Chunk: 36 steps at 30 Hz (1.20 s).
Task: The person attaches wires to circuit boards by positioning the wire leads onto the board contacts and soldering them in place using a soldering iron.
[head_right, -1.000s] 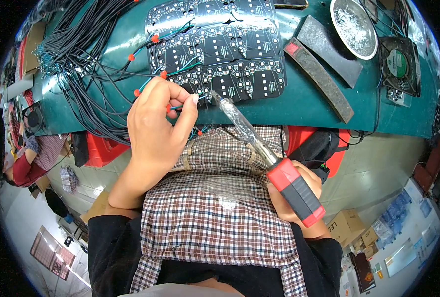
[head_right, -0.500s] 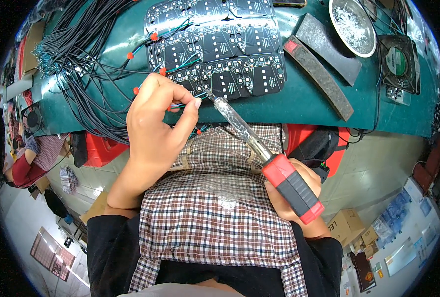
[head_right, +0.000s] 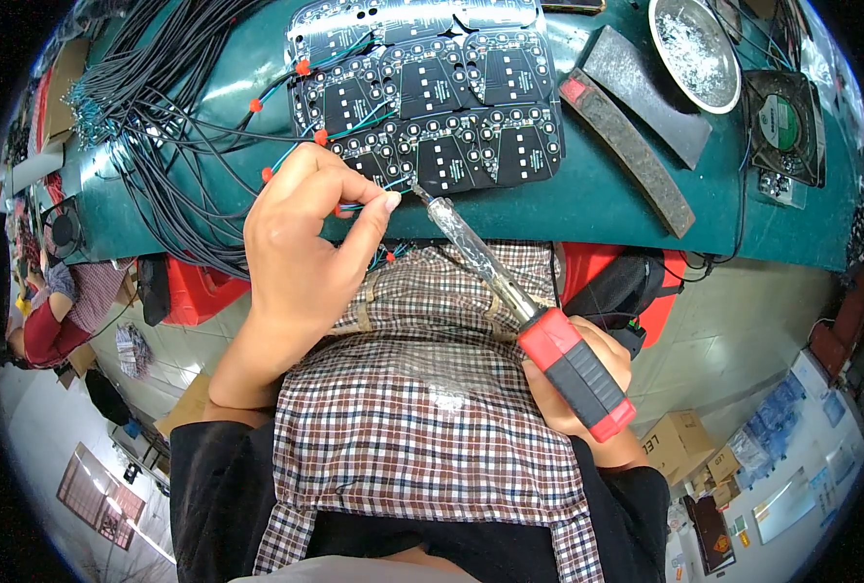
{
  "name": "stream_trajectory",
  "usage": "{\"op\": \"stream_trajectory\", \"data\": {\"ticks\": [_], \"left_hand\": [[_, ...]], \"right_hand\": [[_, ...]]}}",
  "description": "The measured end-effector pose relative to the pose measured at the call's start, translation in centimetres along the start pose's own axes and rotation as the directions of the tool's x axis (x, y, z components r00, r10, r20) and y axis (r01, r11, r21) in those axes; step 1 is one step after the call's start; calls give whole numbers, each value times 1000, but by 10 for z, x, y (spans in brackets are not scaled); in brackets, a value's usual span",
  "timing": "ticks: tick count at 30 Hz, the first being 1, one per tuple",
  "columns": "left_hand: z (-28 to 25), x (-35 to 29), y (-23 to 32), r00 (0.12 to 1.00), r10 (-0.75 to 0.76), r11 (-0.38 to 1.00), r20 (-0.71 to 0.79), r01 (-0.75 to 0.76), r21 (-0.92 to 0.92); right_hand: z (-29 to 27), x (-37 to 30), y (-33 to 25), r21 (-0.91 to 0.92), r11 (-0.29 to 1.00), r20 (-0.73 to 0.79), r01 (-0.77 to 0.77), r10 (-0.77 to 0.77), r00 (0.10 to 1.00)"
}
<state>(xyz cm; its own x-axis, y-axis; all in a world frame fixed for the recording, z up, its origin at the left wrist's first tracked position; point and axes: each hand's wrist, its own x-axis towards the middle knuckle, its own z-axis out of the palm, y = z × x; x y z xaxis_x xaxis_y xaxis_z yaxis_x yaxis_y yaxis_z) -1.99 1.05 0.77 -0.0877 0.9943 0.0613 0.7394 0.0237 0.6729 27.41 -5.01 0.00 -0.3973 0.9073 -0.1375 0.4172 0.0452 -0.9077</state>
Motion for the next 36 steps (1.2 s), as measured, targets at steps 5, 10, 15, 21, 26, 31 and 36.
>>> {"op": "stream_trajectory", "data": {"ticks": [5,10,15,21,26,31,36], "left_hand": [[0,1,1,1000,27,999,-12,-27,31],[-1,1,1,999,35,998,-9,-34,62],[-2,2,2,999,46,995,-3,-45,89],[-1,1,3,999,50,994,-7,-49,95],[0,1,3,999,47,996,0,-47,74],[-6,2,8,995,96,989,-2,-95,112],[-5,-1,7,991,132,980,2,-130,147]], "right_hand": [[-2,4,-1,-30,999,32,29,-28,999],[0,7,-2,-41,999,43,21,-19,999],[-1,5,-3,-65,997,36,50,-48,998],[-2,-15,10,8,995,10,-101,101,995],[3,-8,5,2,998,-24,-56,56,998],[2,4,-1,-28,999,19,-21,22,1000],[3,6,-4,-52,999,5,-14,15,1000]]}}
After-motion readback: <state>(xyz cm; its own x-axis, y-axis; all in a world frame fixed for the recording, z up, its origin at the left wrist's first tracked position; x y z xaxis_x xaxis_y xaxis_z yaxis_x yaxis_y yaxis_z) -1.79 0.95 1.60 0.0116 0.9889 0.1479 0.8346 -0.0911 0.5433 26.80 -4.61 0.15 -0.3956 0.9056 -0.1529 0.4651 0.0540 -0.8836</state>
